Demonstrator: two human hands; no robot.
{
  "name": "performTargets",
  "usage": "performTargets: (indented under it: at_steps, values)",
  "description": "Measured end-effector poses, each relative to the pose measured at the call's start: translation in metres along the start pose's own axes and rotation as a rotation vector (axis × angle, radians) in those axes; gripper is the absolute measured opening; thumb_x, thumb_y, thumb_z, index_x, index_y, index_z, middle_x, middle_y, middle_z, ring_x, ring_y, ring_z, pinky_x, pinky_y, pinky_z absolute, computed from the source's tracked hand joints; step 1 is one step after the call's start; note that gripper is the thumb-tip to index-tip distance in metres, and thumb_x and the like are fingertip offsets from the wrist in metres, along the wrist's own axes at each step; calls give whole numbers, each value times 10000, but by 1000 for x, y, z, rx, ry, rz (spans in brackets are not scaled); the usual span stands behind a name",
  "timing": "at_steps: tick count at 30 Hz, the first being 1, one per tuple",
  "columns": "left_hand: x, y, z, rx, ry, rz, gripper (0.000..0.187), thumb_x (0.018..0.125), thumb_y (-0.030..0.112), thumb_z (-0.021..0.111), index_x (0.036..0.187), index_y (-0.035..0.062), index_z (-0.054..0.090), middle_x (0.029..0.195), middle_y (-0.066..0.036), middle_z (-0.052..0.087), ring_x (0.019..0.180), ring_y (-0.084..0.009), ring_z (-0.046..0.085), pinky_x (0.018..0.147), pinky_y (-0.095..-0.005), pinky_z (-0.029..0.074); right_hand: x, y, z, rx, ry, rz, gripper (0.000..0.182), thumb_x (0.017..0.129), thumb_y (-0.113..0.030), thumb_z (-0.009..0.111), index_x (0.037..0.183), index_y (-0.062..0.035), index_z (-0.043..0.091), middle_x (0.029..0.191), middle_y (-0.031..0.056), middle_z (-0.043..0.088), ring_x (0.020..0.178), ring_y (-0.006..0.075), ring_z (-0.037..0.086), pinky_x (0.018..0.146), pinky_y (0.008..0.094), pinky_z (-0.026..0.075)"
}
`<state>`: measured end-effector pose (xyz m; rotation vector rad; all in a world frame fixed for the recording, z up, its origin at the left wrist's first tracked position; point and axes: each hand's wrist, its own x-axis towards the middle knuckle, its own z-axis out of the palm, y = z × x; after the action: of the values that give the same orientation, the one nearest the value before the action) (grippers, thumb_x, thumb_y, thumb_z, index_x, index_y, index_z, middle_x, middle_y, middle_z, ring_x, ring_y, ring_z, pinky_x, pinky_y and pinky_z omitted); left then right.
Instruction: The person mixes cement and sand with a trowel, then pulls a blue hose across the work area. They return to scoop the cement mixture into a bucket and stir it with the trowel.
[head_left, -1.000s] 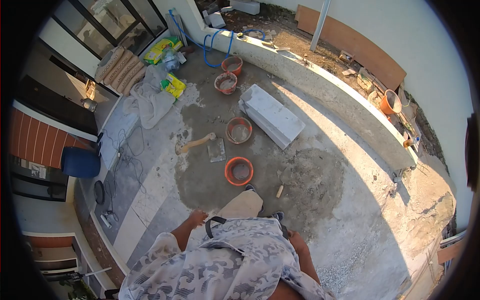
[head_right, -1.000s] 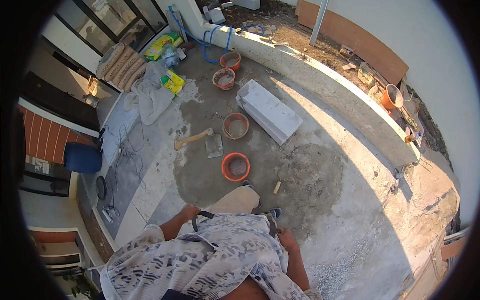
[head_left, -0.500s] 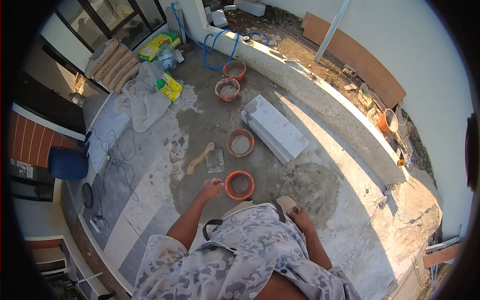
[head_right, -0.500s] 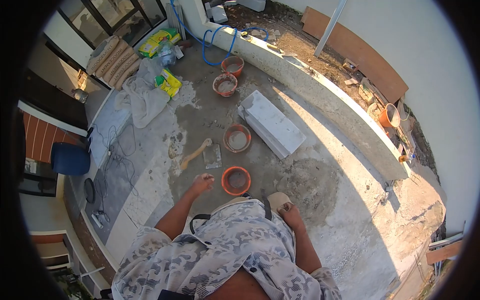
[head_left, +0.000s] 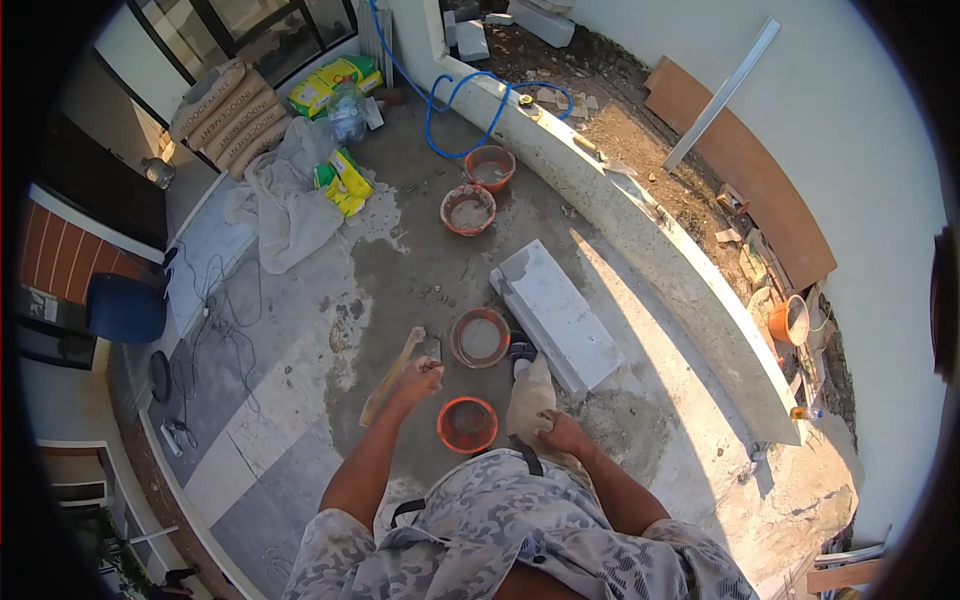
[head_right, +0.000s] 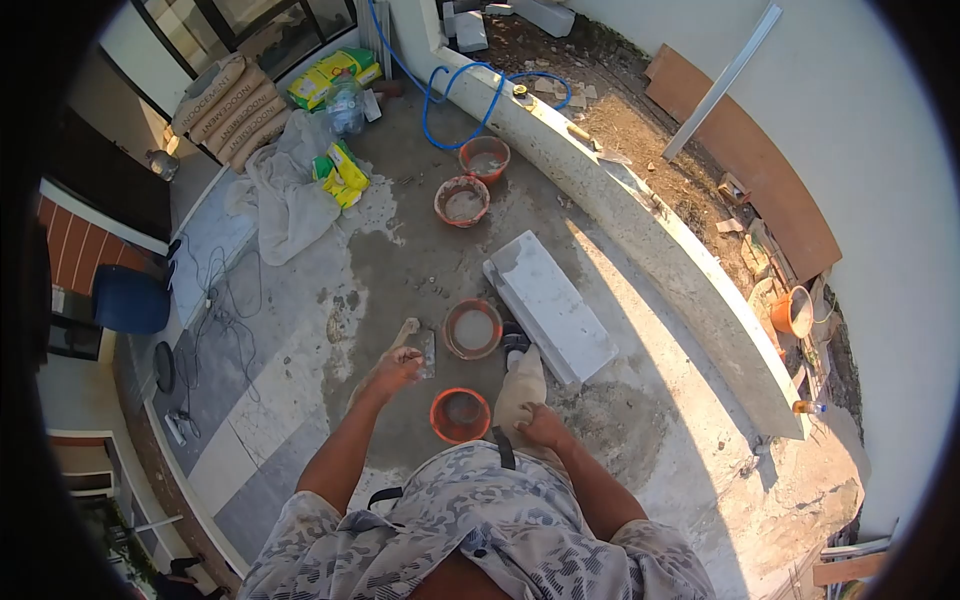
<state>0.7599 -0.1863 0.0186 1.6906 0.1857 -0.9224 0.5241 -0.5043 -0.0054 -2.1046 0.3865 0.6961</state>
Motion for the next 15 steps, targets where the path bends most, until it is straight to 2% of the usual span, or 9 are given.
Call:
performTargets:
  at_steps: [3,5,6,8,11,13,15]
  values:
    - [56,45,5,12,75,-81,361,935,204,706,1210,-2,596,992,-41,644,764,-119,625,681,-295,537,82,14,-6,-133,-175,-32,732,866,-442,714,1449,-36,538,1468,259,537,1375,394,511,1152,466,407]
    - [120,48,2,32,79,-127,377,934,195,703,1233,-1,580,1005,-46,640,783,-120,617,691,-298,535,129,41,7,-242,-250,-97,756,871,-459,701,1477,-47,512,1521,256,487,1421,400,459,1177,493,372]
    - [152,48,1,40,77,-149,386,933,190,701,1244,0,573,1012,-48,638,793,-121,614,697,-299,535,145,50,10,-294,-246,-72,774,867,-480,694,1478,-43,510,1504,262,502,1420,413,457,1186,502,356]
    - [217,62,2,83,90,-163,424,938,221,709,1270,6,558,1035,-48,645,792,-134,651,680,-304,538,169,65,20,-395,-250,-17,810,860,-524,681,1482,-35,505,1470,274,532,1419,437,454,1204,519,325]
    - [320,76,7,143,96,-185,473,934,252,713,1305,24,529,1042,-49,643,788,-141,658,686,-318,528,193,-8,-74,-266,-557,296,880,834,-549,708,1524,-64,457,1491,269,515,1455,436,408,1198,568,314]
    - [392,65,11,93,94,-175,554,929,276,717,1375,38,492,1093,-51,629,802,-146,649,726,-336,528,206,16,-69,-321,-458,246,896,824,-545,725,1539,-88,439,1474,263,535,1443,422,434,1181,573,341]
    - [441,91,28,24,126,-231,609,940,203,707,1467,54,440,1101,-63,636,752,-137,614,661,-317,512,220,28,-71,-347,-378,229,905,816,-535,742,1548,-106,430,1485,257,526,1442,428,433,1168,571,362]
